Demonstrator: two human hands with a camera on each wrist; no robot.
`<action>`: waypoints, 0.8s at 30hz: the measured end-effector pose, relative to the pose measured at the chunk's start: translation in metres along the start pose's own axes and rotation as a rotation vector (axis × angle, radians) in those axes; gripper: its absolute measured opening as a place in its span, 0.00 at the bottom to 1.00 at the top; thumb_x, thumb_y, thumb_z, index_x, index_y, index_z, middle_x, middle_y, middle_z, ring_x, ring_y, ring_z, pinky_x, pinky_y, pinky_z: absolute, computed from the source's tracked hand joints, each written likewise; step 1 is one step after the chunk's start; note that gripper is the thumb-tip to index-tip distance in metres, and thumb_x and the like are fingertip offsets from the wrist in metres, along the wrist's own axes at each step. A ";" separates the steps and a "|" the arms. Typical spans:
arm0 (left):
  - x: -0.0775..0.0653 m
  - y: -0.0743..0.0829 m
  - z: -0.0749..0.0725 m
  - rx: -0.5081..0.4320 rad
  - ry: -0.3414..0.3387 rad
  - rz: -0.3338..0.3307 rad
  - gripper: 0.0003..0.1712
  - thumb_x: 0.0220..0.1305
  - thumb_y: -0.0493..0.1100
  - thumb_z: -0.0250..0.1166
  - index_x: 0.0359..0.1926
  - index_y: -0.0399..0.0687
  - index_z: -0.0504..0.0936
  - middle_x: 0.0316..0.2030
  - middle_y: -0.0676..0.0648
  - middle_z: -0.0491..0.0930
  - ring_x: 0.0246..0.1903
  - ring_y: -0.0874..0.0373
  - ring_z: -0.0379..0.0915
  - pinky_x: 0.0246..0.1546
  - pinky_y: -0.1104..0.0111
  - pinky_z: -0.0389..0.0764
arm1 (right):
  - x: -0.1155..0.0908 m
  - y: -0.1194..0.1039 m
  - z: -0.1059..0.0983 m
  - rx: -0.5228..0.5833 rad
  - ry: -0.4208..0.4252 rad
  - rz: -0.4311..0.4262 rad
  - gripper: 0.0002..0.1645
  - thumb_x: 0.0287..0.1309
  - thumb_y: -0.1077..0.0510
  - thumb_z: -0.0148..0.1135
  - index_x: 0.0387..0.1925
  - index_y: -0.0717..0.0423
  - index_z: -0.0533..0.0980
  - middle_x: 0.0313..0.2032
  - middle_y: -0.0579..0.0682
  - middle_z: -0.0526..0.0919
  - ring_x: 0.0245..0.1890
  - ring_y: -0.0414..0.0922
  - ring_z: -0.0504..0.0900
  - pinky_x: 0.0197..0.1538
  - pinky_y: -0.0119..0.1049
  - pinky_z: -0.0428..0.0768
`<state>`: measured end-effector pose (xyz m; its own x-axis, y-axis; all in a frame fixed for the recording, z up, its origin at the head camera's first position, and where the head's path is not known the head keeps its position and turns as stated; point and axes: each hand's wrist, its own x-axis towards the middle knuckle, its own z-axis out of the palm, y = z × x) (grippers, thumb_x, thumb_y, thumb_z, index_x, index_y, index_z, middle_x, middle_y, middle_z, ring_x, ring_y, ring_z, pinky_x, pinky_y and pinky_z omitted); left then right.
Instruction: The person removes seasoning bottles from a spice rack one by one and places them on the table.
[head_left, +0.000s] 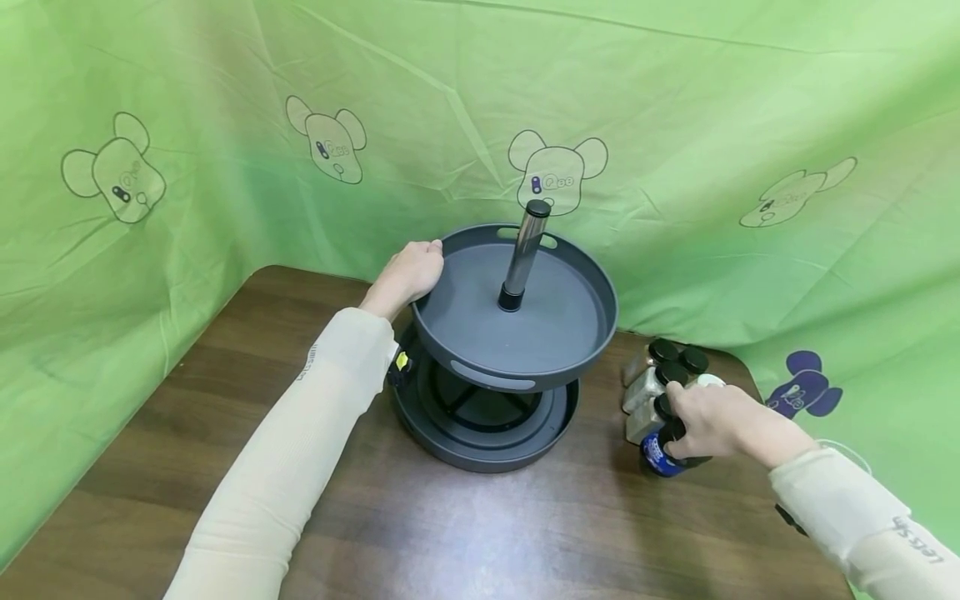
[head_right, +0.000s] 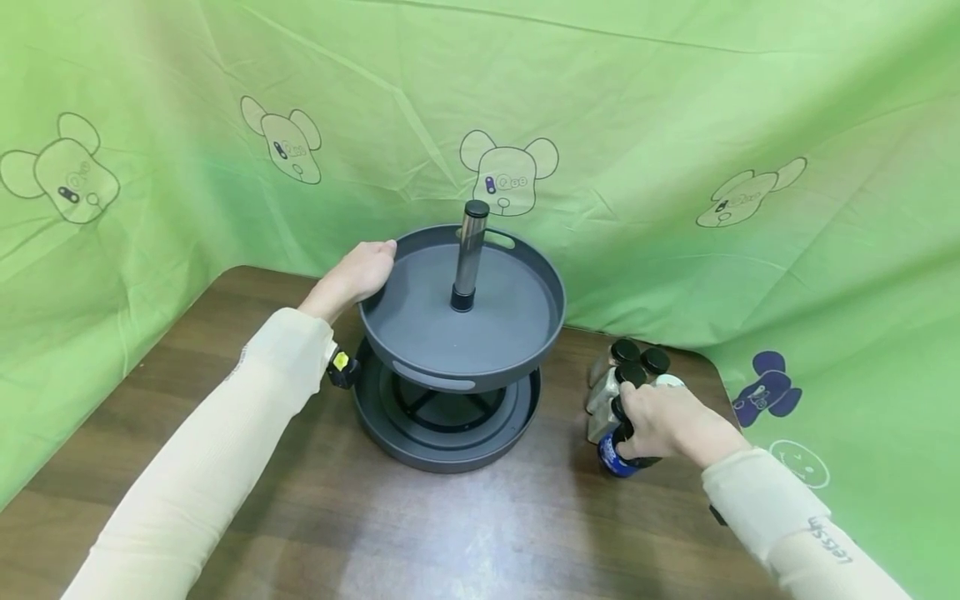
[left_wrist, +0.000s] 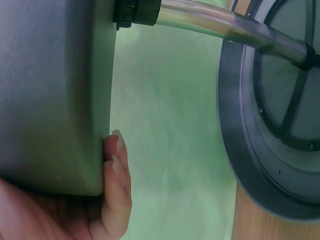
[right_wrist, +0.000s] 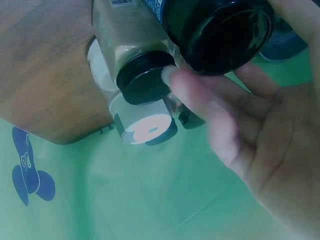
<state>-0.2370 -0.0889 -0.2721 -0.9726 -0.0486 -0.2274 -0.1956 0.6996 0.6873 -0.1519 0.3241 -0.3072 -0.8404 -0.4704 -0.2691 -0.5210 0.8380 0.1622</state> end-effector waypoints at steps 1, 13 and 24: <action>0.000 0.000 0.000 0.000 -0.001 -0.001 0.34 0.77 0.59 0.29 0.74 0.53 0.60 0.76 0.48 0.56 0.75 0.44 0.51 0.73 0.51 0.58 | 0.000 -0.001 0.001 -0.009 0.017 -0.004 0.33 0.33 0.39 0.74 0.30 0.55 0.66 0.21 0.46 0.74 0.22 0.45 0.73 0.23 0.48 0.75; 0.002 -0.002 0.002 0.020 0.045 0.034 0.34 0.77 0.58 0.29 0.71 0.49 0.66 0.73 0.45 0.62 0.72 0.42 0.57 0.71 0.51 0.62 | 0.001 -0.005 0.016 -0.076 0.114 -0.071 0.29 0.29 0.40 0.76 0.26 0.54 0.70 0.20 0.47 0.77 0.19 0.47 0.76 0.22 0.48 0.75; 0.002 -0.002 0.003 0.021 0.047 0.031 0.34 0.77 0.59 0.29 0.71 0.50 0.65 0.73 0.45 0.62 0.72 0.42 0.57 0.71 0.50 0.62 | 0.003 -0.009 0.028 -0.116 0.130 -0.078 0.30 0.30 0.41 0.76 0.25 0.54 0.69 0.19 0.46 0.74 0.16 0.44 0.71 0.18 0.45 0.71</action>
<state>-0.2385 -0.0886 -0.2763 -0.9831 -0.0599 -0.1727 -0.1629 0.7162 0.6786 -0.1456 0.3234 -0.3358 -0.8051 -0.5708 -0.1610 -0.5927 0.7636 0.2561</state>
